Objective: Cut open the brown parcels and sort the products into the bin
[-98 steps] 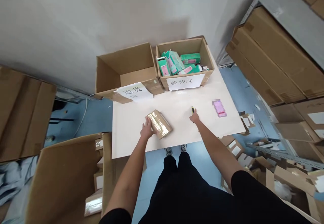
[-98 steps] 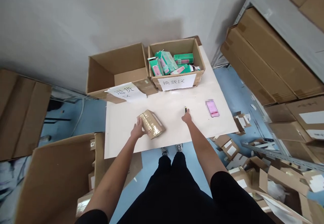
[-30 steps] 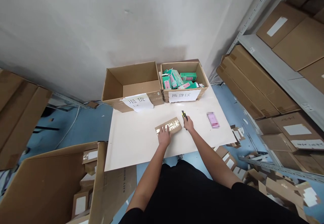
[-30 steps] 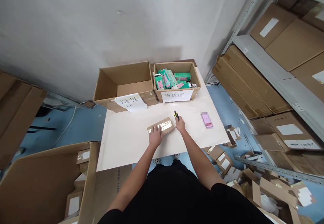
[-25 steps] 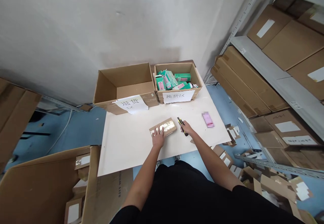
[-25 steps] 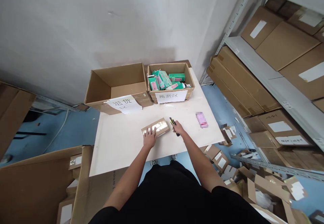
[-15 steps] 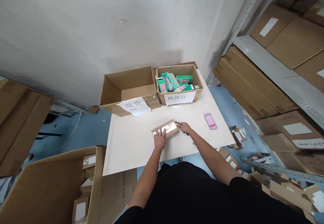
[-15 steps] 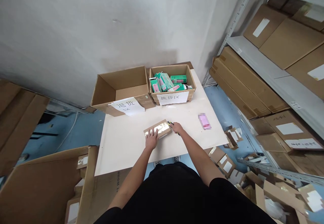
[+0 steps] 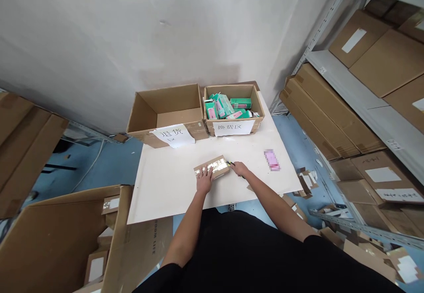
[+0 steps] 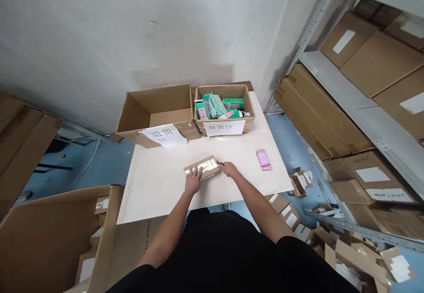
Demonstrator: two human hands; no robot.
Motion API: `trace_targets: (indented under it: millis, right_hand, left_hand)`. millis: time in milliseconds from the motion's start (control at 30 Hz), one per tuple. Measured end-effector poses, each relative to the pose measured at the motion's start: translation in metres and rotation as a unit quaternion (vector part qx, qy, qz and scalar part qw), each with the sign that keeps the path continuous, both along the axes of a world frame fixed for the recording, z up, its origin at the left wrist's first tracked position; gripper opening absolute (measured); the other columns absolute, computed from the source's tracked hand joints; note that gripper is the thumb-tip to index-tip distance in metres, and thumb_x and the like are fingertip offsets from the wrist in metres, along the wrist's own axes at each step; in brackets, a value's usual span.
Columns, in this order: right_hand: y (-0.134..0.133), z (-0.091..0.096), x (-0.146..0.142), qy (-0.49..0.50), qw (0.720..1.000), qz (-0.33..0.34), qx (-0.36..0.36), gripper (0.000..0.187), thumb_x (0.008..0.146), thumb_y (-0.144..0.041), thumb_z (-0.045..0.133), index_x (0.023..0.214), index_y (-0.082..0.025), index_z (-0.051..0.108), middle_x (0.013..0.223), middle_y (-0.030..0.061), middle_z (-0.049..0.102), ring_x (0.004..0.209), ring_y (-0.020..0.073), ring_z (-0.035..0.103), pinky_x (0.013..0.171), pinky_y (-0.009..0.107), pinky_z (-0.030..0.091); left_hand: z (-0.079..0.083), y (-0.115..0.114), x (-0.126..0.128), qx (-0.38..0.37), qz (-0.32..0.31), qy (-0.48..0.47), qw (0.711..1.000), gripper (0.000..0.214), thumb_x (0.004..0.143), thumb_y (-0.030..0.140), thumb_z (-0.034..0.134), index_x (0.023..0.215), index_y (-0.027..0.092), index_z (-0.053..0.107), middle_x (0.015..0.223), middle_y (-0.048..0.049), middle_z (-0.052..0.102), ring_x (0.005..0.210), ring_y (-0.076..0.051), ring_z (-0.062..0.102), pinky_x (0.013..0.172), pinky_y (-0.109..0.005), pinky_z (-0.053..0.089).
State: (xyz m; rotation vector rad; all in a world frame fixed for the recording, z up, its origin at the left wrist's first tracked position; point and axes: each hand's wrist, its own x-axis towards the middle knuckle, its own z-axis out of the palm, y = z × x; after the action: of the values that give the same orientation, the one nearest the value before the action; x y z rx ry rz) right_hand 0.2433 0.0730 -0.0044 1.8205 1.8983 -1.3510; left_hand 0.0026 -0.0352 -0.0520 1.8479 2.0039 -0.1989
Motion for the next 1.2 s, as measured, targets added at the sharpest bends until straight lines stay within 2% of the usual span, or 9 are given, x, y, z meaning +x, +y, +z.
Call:
trace_targets:
  millis: [233, 367, 467, 567, 700, 833, 900, 1000, 1200]
  right_hand:
    - [-0.009, -0.005, 0.010, 0.037, 0.998, -0.044, 0.010, 0.033, 0.097, -0.048, 0.072, 0.081, -0.020, 0.063, 0.066, 0.0020, 0.065, 0.047, 0.0161, 0.061, 0.054, 0.027, 0.042]
    - [-0.032, -0.015, 0.010, 0.055, 0.989, -0.133, 0.031, 0.036, 0.107, -0.052, 0.051, 0.090, -0.022, 0.059, 0.072, 0.0004, 0.066, 0.049, 0.0149, 0.061, 0.054, 0.025, 0.043]
    - [-0.056, -0.024, -0.004, 0.046, 0.969, -0.233, 0.065, 0.040, 0.107, -0.060, 0.044, 0.100, -0.023, 0.056, 0.080, 0.0015, 0.069, 0.064, 0.0170, 0.068, 0.060, 0.024, 0.046]
    - [-0.065, -0.032, -0.030, 0.032, 0.968, -0.239, 0.073, 0.045, 0.094, -0.066, 0.064, 0.107, -0.023, 0.054, 0.096, 0.0060, 0.073, 0.089, 0.0228, 0.073, 0.068, 0.026, 0.049]
    - [-0.032, -0.030, -0.061, 0.003, 0.965, -0.252, 0.072, 0.054, 0.086, -0.061, 0.076, 0.116, -0.022, 0.053, 0.110, 0.0116, 0.074, 0.103, 0.0273, 0.073, 0.073, 0.028, 0.051]
    - [0.030, -0.016, -0.078, -0.029, 0.963, -0.253, 0.092, 0.055, 0.087, -0.060, 0.077, 0.118, -0.022, 0.052, 0.114, 0.0143, 0.074, 0.104, 0.0283, 0.073, 0.070, 0.029, 0.051]
    - [0.052, -0.009, -0.080, -0.027, 0.966, -0.234, 0.106, 0.048, 0.090, -0.056, 0.075, 0.116, -0.023, 0.052, 0.113, 0.0127, 0.075, 0.102, 0.0268, 0.073, 0.071, 0.028, 0.050]
    - [0.058, -0.003, -0.070, -0.015, 0.966, -0.216, 0.145, 0.035, 0.098, -0.052, 0.067, 0.114, -0.024, 0.052, 0.108, 0.0088, 0.075, 0.101, 0.0246, 0.073, 0.073, 0.027, 0.049]
    - [-0.009, -0.011, -0.014, -0.080, 0.960, -0.218, 0.154, 0.044, 0.095, -0.061, 0.065, 0.115, -0.024, 0.051, 0.110, 0.0109, 0.075, 0.104, 0.0284, 0.073, 0.073, 0.030, 0.047]
  left_hand:
    - [0.014, 0.000, 0.002, -0.016, 0.000, 0.011, 1.000, 0.064, 0.107, 0.046, 0.036, 0.169, 0.030, 0.028, 0.178, -0.0072, 0.017, 0.164, -0.036, 0.011, 0.128, -0.058, 0.024]
    - [0.025, 0.007, -0.006, 0.013, -0.006, 0.003, 1.000, 0.062, 0.104, 0.048, 0.045, 0.164, 0.032, 0.039, 0.174, -0.0084, 0.031, 0.160, -0.036, 0.025, 0.122, -0.054, 0.036]
    - [0.034, 0.020, -0.018, 0.030, 0.014, -0.018, 0.999, 0.058, 0.103, 0.052, 0.047, 0.157, 0.031, 0.049, 0.167, -0.0095, 0.044, 0.152, -0.033, 0.038, 0.116, -0.047, 0.043]
    - [0.040, 0.030, -0.030, 0.023, 0.050, -0.014, 0.998, 0.058, 0.106, 0.049, 0.038, 0.159, 0.027, 0.047, 0.167, -0.0112, 0.044, 0.154, -0.032, 0.036, 0.117, -0.045, 0.040]
    - [0.042, 0.031, -0.035, -0.019, 0.055, 0.004, 0.998, 0.061, 0.107, 0.039, 0.030, 0.163, 0.016, 0.037, 0.155, -0.0211, 0.054, 0.142, -0.035, 0.051, 0.113, -0.051, 0.042]
    - [0.046, 0.020, -0.028, -0.071, 0.019, -0.053, 0.996, 0.053, 0.108, 0.035, 0.028, 0.149, 0.019, 0.056, 0.132, -0.0163, 0.070, 0.117, -0.028, 0.069, 0.097, -0.041, 0.052]
    - [0.048, 0.018, -0.020, -0.056, -0.005, -0.075, 0.996, 0.047, 0.105, 0.031, 0.034, 0.143, 0.024, 0.061, 0.139, -0.0112, 0.068, 0.122, -0.025, 0.066, 0.099, -0.036, 0.052]
    - [0.048, 0.025, -0.007, 0.005, -0.035, -0.077, 0.996, 0.058, 0.097, 0.018, 0.044, 0.154, 0.028, 0.051, 0.158, -0.0081, 0.054, 0.139, -0.025, 0.054, 0.103, -0.037, 0.052]
    - [0.037, 0.066, 0.007, -0.009, -0.178, -0.062, 0.982, 0.088, 0.086, 0.014, 0.059, 0.167, 0.031, 0.029, 0.179, -0.0055, 0.016, 0.165, -0.032, 0.010, 0.123, -0.052, 0.036]
